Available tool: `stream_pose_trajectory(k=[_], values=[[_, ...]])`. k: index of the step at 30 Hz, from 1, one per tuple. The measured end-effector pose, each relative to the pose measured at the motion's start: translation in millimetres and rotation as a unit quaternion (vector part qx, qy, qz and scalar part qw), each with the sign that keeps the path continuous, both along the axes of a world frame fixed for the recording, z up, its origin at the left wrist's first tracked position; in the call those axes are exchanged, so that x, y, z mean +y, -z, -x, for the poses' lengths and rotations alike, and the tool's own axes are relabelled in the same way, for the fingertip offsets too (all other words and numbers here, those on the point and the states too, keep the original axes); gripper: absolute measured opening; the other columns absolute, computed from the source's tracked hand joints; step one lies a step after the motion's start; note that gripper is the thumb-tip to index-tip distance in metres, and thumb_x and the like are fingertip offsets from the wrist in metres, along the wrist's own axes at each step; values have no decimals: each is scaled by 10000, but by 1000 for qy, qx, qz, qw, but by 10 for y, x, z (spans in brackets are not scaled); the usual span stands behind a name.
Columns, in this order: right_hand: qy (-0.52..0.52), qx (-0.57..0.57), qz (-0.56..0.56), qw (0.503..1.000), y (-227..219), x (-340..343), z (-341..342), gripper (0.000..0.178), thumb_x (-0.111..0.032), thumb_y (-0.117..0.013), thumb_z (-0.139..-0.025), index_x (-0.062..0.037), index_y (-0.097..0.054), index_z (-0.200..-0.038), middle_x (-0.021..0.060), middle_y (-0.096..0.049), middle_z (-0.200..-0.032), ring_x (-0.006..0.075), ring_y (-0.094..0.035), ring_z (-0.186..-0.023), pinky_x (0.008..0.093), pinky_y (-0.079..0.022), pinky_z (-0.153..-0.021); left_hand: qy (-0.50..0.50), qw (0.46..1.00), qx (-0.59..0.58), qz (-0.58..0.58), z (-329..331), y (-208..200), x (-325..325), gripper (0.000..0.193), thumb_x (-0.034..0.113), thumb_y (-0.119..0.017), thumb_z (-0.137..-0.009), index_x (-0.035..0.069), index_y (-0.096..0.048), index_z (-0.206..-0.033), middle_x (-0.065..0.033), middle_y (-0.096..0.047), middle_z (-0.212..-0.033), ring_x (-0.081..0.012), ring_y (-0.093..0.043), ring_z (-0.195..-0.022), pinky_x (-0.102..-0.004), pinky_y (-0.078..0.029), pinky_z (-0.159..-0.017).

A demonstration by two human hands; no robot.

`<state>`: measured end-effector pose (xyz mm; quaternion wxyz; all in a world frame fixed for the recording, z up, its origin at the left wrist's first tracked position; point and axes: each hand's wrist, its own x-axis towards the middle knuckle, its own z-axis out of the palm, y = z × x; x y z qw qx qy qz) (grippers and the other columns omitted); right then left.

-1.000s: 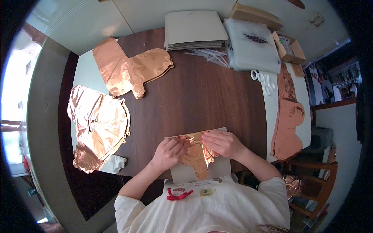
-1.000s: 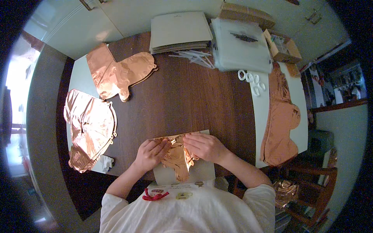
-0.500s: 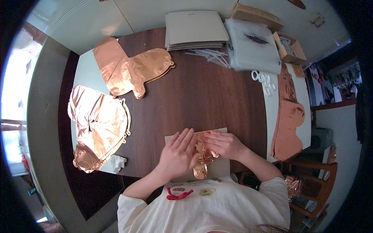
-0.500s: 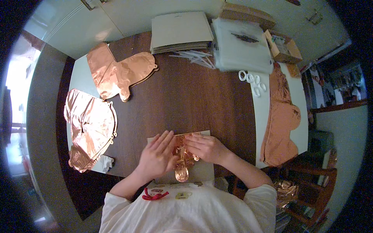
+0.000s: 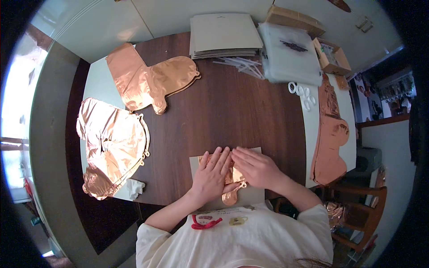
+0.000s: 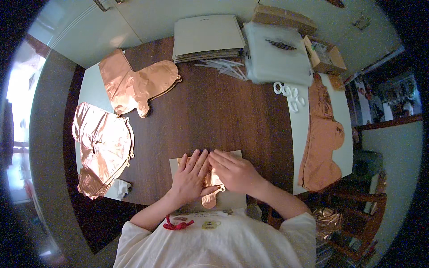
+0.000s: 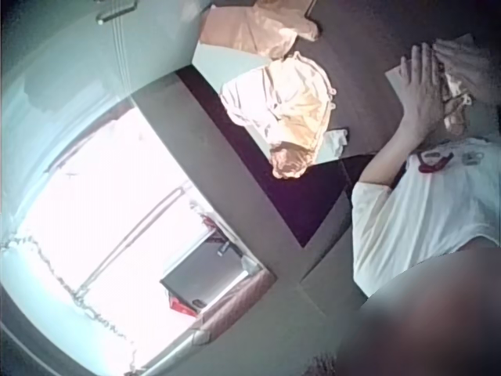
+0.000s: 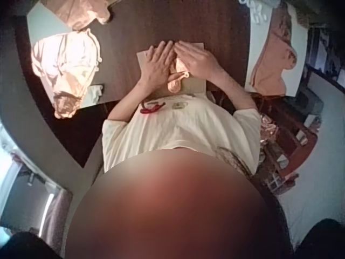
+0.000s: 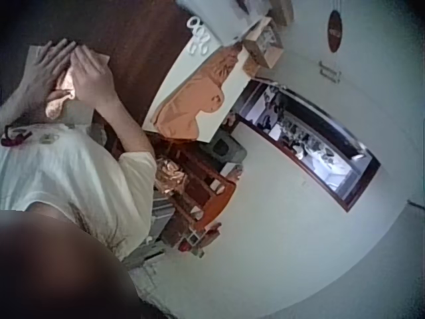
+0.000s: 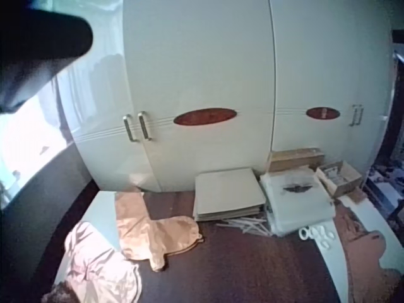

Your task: Folding foil balloons and inserting them into plastic sleeves with cardboard backings.

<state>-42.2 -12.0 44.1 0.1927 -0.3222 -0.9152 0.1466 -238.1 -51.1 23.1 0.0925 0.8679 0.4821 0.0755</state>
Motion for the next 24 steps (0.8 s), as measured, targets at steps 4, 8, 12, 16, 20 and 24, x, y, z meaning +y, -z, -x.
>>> stream_pose_trajectory(k=[4,8,12,16,20,24], values=[[62,-134,-92,985,197,-188,123,454,-206,-567,-825,58,-522,-1192,187,-514,-1256,304,-459,-1215,396,-352,-1052,-3,1000,-2,11,-13,-40,11,874,680,-419,-804,-5,-400,-1346,-116,-355,-1434,-264,-274,-1354,-460,-124,-1110],[94,-98,-82,987,237,-280,163,456,-228,-558,-850,62,-515,-1200,187,-500,-1274,296,-453,-1224,409,-335,-1061,-3,1000,-2,17,18,-59,-27,903,692,-427,-791,-23,-392,-1342,-159,-348,-1428,-298,-280,-1348,-473,-151,-1103],[108,-88,-52,989,236,-318,139,588,-296,-631,-797,59,-485,-1242,199,-494,-1289,315,-444,-1239,459,-319,-1059,-34,999,7,38,144,-85,-90,967,710,-432,-773,-71,-358,-1338,-234,-328,-1415,-354,-279,-1341,-496,-198,-1084],[117,-91,-3,989,186,-343,73,735,-421,-637,-783,68,-429,-1291,222,-440,-1338,337,-391,-1281,503,-266,-1071,-54,998,19,41,298,-104,-138,1005,718,-428,-766,-96,-324,-1345,-243,-317,-1419,-352,-271,-1348,-500,-199,-1083],[110,-100,9,989,137,-350,47,792,-492,-605,-788,75,-406,-1305,219,-412,-1363,336,-356,-1302,471,-233,-1092,-68,996,41,42,403,-108,-164,944,672,-437,-793,-61,-304,-1373,-202,-310,-1438,-308,-263,-1360,-526,-179,-1082],[106,-95,51,989,98,-355,48,1006,-600,-655,-679,79,-330,-1346,230,-321,-1418,335,-281,-1344,492,-202,-1101,-105,991,75,29,484,-125,-95,777,536,-466,-854,-25,-327,-1374,-173,-282,-1459,-294,-261,-1362,-554,-174,-1074]])
